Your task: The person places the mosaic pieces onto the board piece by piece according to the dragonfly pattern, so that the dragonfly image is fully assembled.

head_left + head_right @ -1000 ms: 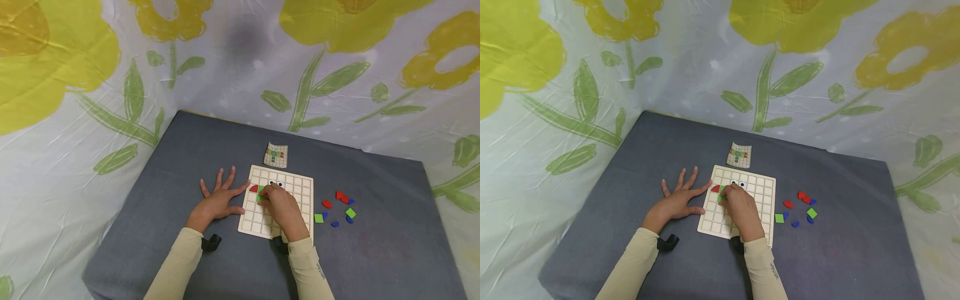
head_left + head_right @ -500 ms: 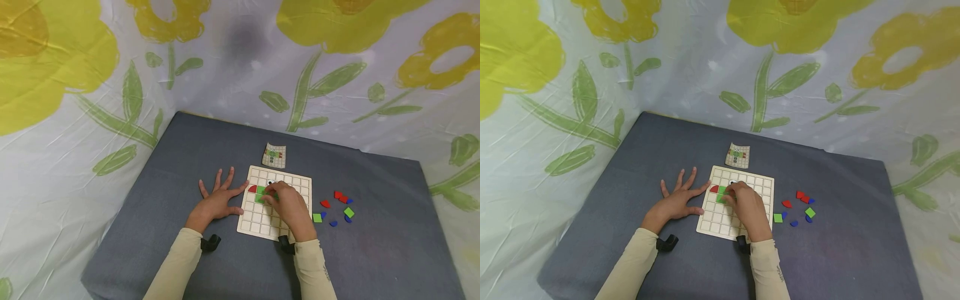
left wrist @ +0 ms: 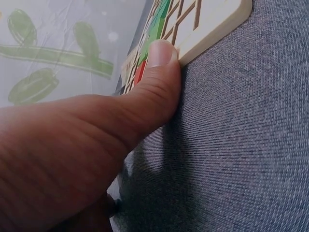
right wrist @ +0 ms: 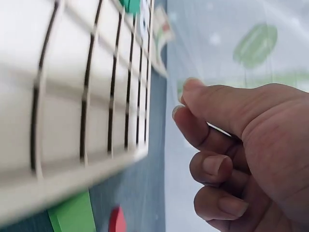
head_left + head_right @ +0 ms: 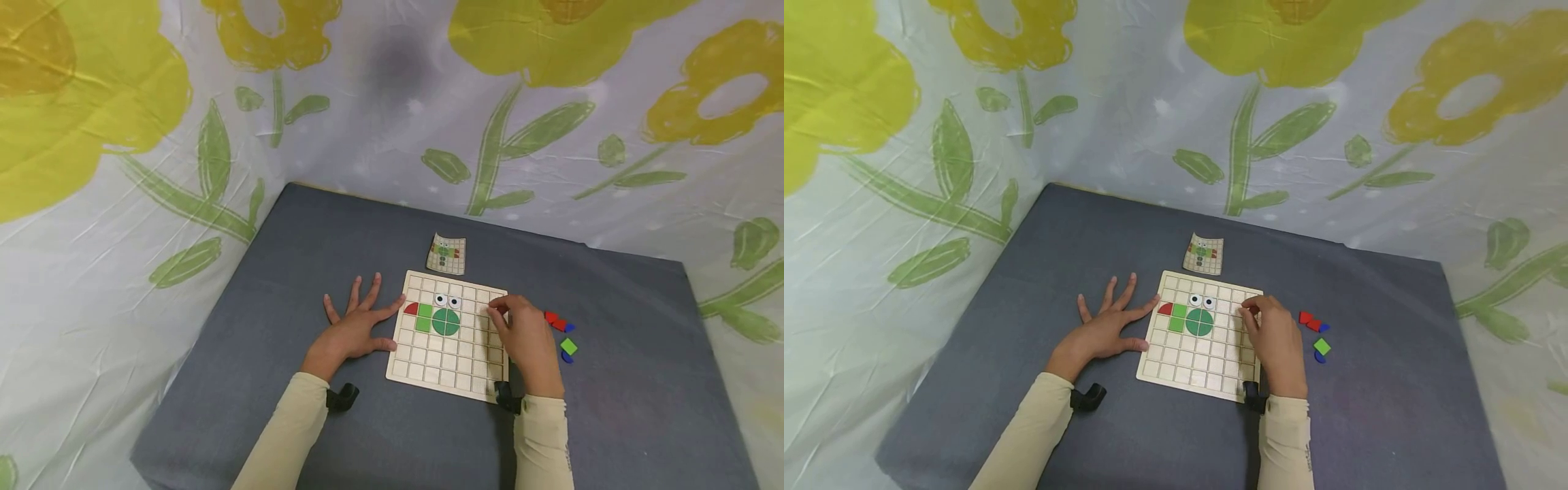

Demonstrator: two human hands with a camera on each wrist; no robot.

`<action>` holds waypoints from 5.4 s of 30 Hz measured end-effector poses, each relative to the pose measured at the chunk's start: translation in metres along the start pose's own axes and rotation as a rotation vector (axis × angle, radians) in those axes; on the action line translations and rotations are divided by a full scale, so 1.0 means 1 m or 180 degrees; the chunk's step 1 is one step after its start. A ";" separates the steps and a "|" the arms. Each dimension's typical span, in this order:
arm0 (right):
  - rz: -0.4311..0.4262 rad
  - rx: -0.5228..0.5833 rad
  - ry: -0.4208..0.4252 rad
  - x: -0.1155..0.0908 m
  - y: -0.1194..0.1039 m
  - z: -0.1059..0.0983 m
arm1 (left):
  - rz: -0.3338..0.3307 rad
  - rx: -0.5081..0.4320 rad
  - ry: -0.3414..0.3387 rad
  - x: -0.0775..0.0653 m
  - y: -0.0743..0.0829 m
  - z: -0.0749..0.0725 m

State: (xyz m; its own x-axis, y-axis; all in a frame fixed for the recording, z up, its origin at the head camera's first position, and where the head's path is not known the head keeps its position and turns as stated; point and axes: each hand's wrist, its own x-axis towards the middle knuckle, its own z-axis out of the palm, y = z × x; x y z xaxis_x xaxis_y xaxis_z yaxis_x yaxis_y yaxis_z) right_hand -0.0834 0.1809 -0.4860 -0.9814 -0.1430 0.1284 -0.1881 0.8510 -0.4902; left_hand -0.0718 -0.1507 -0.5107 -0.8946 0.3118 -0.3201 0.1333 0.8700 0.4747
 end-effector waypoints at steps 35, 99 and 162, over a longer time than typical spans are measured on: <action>0.1221 -0.0356 0.0096 -0.018 0.098 -0.041 | 0.0044 0.0030 -0.0007 0.001 -0.001 -0.002; 0.1240 -0.0110 -0.0260 -0.024 0.094 -0.045 | 0.0035 0.0040 -0.0020 0.002 -0.003 0.002; -0.0623 0.0149 -0.0366 0.014 -0.093 0.051 | -0.0004 0.0019 0.0003 -0.001 0.000 -0.001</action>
State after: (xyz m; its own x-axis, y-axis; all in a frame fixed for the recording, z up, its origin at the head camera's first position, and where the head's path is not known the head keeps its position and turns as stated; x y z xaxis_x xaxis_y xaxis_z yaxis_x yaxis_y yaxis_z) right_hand -0.0821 0.0739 -0.4828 -0.9235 -0.3620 0.1270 -0.3742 0.7775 -0.5055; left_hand -0.0710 -0.1517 -0.5096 -0.8952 0.3104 -0.3198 0.1349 0.8726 0.4694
